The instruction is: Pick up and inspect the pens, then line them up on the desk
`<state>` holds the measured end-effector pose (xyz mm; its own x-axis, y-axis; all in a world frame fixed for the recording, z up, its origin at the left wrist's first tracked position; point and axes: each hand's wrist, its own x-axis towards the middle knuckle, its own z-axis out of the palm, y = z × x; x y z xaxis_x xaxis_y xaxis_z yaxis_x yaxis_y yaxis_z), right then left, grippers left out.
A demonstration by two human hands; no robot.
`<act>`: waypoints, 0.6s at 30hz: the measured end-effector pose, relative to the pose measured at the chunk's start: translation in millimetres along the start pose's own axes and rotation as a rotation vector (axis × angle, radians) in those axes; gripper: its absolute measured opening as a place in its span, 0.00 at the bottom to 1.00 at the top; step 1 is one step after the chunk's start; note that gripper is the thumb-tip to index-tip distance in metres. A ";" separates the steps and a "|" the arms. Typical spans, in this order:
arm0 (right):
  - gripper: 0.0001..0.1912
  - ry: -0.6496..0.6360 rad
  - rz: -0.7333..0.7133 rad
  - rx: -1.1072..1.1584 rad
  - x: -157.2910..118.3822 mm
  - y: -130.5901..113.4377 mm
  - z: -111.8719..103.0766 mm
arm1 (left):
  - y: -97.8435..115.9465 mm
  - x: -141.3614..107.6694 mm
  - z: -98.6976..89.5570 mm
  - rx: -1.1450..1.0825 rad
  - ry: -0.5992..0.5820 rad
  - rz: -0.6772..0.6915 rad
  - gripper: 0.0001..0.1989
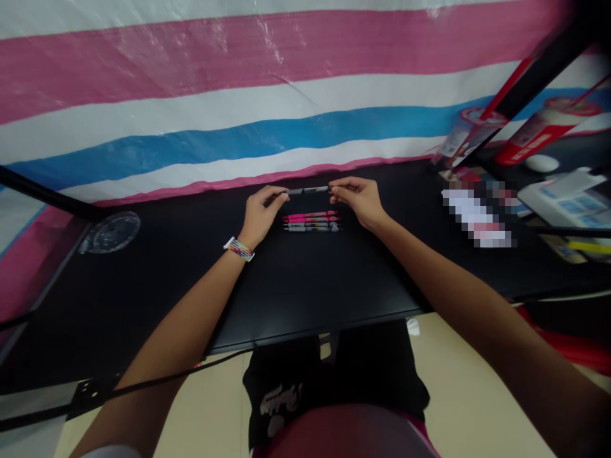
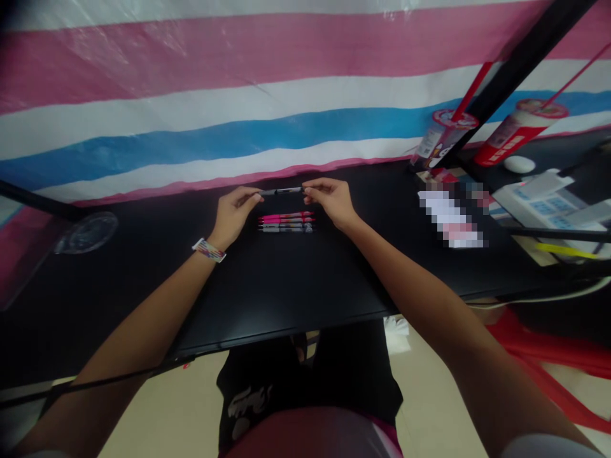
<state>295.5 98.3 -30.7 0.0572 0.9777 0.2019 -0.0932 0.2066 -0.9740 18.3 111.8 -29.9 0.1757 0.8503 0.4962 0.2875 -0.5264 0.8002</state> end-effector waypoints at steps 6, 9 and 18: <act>0.15 -0.037 0.038 0.073 -0.6 -0.8 -1.2 | 5.8 -2.0 0.4 0.049 0.024 0.025 0.09; 0.16 -0.110 0.084 0.172 -2.7 -6.7 0.3 | 6.0 -2.6 0.4 -0.016 0.029 -0.005 0.09; 0.24 -0.326 0.373 0.408 -15.3 -28.5 8.6 | 13.7 -8.0 0.2 -0.076 0.074 -0.055 0.11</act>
<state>288.7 77.8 -5.1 -0.3513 0.9344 -0.0595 -0.4227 -0.2150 -0.8804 21.0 97.7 -23.0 0.0907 0.8766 0.4725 0.2224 -0.4803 0.8484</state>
